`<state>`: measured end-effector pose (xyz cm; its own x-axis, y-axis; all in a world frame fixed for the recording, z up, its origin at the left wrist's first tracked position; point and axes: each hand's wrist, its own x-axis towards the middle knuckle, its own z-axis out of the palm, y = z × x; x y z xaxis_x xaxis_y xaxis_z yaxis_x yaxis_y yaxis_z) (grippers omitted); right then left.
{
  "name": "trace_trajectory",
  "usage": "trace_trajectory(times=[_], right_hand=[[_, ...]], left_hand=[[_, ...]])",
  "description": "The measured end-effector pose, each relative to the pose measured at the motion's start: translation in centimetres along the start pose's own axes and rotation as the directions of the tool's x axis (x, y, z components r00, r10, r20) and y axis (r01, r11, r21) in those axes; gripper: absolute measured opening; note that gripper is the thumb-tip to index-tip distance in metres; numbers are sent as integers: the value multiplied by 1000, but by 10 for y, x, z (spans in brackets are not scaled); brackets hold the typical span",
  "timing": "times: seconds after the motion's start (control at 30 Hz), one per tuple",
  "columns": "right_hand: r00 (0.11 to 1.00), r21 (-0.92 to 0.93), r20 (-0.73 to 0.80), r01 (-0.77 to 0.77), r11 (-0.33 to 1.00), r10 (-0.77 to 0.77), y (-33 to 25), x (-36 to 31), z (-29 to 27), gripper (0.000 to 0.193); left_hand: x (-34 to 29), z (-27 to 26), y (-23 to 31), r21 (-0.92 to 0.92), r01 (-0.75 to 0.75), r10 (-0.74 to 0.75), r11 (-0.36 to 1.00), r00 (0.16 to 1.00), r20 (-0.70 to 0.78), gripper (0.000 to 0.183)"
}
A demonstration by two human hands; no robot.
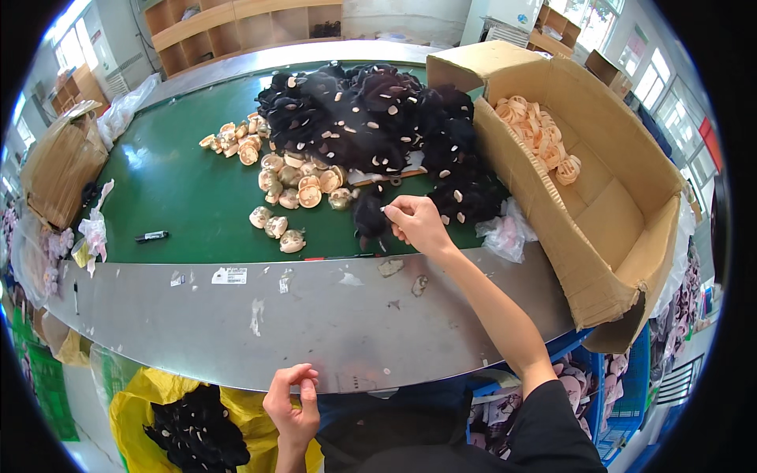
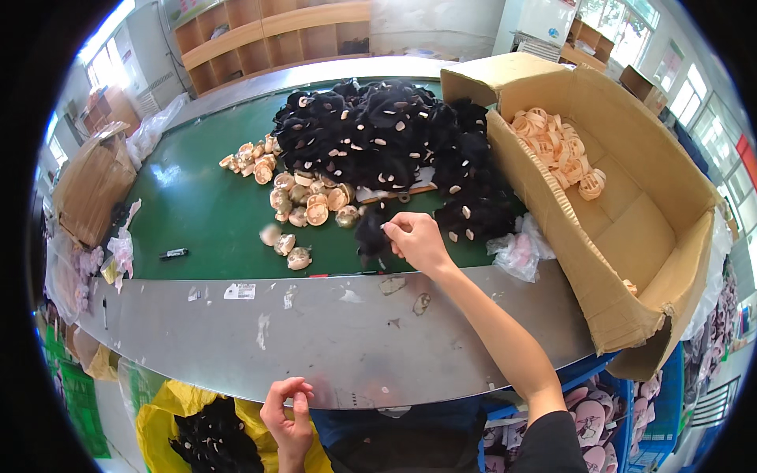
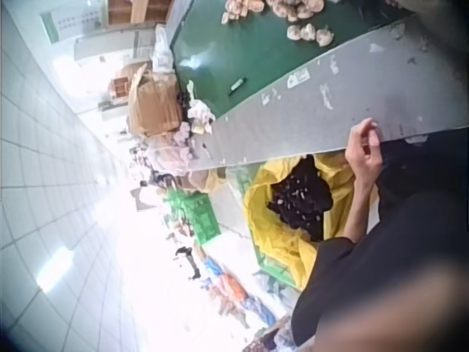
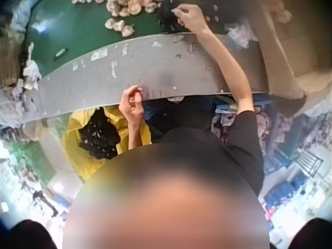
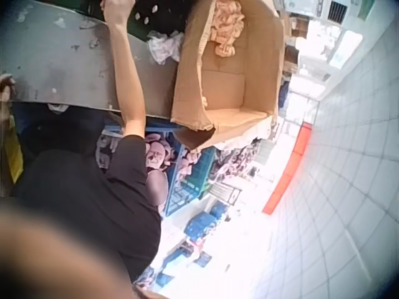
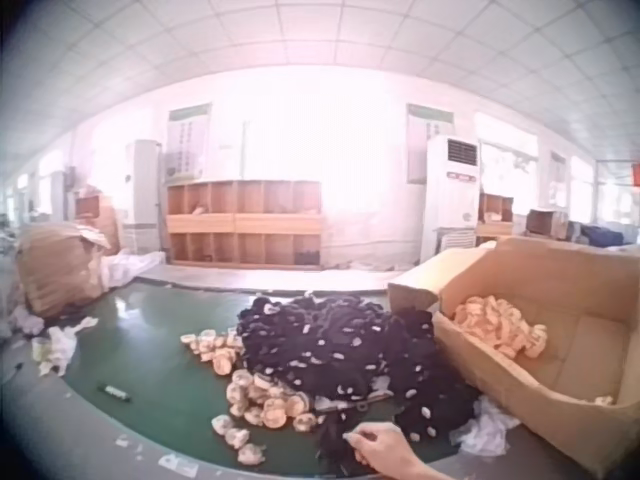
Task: The person repeatedly picks up black slipper uppers and beige slipper soles from a green worktable, presses them together by hand, and places the assembled pairs into a yellow bag. The process is repeated continuously throughout the clip.
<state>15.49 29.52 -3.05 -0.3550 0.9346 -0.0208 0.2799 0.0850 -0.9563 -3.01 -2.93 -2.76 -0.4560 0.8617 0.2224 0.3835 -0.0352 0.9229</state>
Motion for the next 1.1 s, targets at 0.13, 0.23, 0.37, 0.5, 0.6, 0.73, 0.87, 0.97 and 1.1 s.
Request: trace_trajectory(times=[0.13,0.23,0.37,0.5,0.6,0.73,0.87,0.97,1.1], right_hand=[[963,291,262,-21,957,-58,-50,-54,15,24],[902,318,426,-82,945,-66,-58,-101,26,22],[973,63,148,171,983,-178,-49,-132,42,10],[890,-326,141,456,828,-434,-28,-147,40,27],[829,-560,324,557,614,-456,-24,-159,47,49],[739,-646,388,644,409,-551,-10,-156,56,37],[799,-130,363,553,823,-480,-36,-166,46,30],[843,72,385,380,922,-377,-46,-182,48,20],[947,-24,124,301,953,-296,-58,-197,63,13]], left_hand=[[12,2,-1,95,-184,182,978,983,35,43],[31,26,17,247,-269,258,931,963,78,67],[41,52,5,257,-115,85,960,989,124,72],[46,54,-8,492,-200,119,848,974,192,64],[46,58,-11,475,-208,128,855,972,196,49],[42,57,-12,356,-258,214,898,964,158,43],[38,43,17,-151,-143,152,978,987,51,42],[27,27,20,-380,200,-118,903,966,229,40],[24,21,23,-487,416,-276,768,901,336,43]])
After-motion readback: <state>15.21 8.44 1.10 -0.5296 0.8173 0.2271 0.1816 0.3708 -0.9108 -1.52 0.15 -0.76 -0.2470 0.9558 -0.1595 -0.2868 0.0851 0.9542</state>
